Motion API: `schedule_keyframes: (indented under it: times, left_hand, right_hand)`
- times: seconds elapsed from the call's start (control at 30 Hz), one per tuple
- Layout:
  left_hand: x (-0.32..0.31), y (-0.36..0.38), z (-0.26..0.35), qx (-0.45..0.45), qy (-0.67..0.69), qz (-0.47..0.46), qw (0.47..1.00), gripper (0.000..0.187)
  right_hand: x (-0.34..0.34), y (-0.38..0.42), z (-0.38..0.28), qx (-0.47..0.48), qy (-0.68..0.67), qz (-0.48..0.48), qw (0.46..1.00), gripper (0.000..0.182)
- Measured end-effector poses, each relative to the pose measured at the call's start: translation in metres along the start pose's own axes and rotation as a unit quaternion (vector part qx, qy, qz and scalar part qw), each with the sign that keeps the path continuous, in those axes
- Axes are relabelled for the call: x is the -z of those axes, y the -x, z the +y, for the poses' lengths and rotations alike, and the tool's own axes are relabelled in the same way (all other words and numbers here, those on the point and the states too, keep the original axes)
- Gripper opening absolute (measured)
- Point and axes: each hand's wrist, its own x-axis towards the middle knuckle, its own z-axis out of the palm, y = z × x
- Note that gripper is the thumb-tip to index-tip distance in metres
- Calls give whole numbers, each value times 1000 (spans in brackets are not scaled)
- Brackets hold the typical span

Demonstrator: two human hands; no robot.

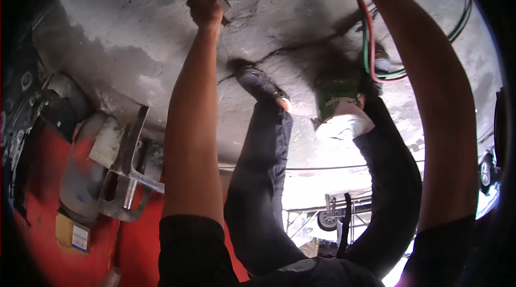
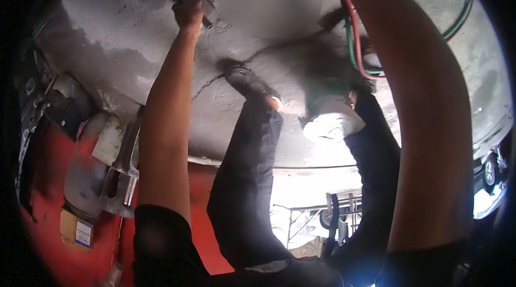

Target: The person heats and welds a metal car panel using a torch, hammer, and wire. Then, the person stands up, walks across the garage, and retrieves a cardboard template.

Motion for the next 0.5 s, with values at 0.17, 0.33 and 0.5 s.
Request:
schedule_keyframes:
  times: [0.17,0.33,0.5]
  left_hand:
    - [61,25,30,-45,150,-155,976,104]
    - [151,128,-17,-143,17,-89,986,90]
    - [288,386,-103,50,-31,-370,927,55]
  right_hand:
    - [36,104,-43,-144,-36,103,983,53]
    - [66,303,-63,-233,-113,86,962,39]
    - [99,555,-52,-423,-139,-123,887,48]
